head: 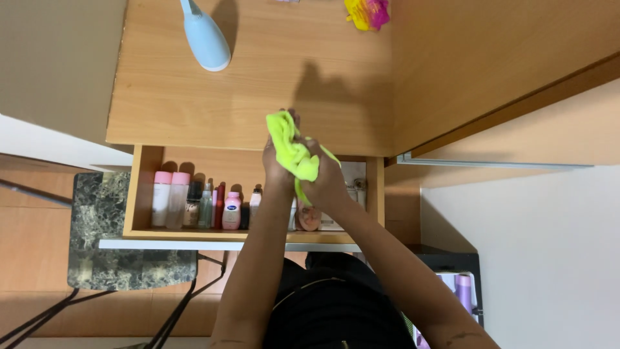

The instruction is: The person wipes various cosmetic bottles, tubes, and containers with a green cloth and places them into an open drawer. The person handles items one by one, including a pink bottle, a white tube, and a small jar, cleaning each before storing it.

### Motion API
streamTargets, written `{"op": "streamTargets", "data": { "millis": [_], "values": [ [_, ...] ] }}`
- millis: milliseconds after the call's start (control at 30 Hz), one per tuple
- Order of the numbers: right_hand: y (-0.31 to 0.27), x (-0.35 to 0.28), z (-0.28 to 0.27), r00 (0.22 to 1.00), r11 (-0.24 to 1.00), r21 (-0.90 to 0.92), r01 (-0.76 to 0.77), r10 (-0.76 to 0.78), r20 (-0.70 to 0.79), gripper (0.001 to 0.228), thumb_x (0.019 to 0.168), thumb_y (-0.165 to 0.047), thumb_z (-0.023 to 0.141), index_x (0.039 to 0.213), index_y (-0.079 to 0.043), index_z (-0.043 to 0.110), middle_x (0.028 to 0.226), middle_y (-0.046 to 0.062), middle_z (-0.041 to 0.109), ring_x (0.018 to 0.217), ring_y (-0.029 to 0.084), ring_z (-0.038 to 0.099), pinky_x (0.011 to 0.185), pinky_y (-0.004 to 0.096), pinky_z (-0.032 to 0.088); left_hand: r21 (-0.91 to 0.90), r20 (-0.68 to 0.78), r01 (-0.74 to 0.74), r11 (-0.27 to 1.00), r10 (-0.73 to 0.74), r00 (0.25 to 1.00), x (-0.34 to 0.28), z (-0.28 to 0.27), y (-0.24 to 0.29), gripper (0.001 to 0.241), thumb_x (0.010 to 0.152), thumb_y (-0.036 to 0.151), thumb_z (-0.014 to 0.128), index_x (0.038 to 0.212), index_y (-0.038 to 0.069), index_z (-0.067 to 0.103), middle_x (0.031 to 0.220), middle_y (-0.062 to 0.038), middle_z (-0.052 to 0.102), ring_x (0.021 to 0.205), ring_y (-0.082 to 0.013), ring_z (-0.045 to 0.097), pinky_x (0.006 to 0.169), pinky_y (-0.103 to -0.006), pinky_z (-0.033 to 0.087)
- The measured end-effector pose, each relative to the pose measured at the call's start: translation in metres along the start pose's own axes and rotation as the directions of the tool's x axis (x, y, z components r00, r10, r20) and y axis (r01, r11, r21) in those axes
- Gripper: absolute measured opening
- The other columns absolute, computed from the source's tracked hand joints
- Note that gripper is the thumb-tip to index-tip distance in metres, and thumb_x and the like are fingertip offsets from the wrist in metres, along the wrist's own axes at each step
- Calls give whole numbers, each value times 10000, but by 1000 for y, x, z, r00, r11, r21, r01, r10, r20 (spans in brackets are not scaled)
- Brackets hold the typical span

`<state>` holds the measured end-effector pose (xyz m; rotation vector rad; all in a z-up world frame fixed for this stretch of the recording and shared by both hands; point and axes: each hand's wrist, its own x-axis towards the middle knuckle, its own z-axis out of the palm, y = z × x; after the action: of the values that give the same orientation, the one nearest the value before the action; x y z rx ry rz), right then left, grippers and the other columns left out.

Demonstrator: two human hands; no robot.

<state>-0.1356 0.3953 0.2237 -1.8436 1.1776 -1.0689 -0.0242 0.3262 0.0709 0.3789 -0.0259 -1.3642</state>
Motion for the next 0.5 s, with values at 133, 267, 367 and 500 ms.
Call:
{"op": "streamTargets", "data": {
  "millis": [133,267,367,500],
  "values": [
    [1,-8,-25,980,997,-56,-58,68,188,387,897,-37,670,1275,-89,602,1116,208,732,1054,376,733,892,409,582,25,74,168,986,-169,983,16,-22,22,474,1099,291,321,1494,116,516,1505,-51,595,1384,-168,549,1024,-336,460],
    [32,-6,-38,941,994,18,-105,93,324,489,788,-29,745,1254,-47,600,1053,165,729,990,302,722,859,389,574,29,-124,128,991,-124,985,-17,27,36,486,1098,337,325,1440,45,510,1399,-141,595,1309,-260,557,1077,-420,490],
    [45,14,-32,995,981,186,-44,26,101,433,854,-23,744,1262,-17,598,1113,116,732,1021,226,726,896,369,586,11,-81,134,991,-133,988,-36,56,36,484,1090,290,341,1423,-3,533,1370,-181,622,1265,-287,602,1090,-399,502],
    [53,29,-8,999,987,159,-12,7,34,335,972,-30,715,1299,-19,644,1190,137,770,1096,258,755,946,392,590,122,71,157,980,-167,983,-34,34,3,415,1105,180,411,1461,3,534,1366,-153,631,1250,-256,604,1103,-383,490]
  ]
}}
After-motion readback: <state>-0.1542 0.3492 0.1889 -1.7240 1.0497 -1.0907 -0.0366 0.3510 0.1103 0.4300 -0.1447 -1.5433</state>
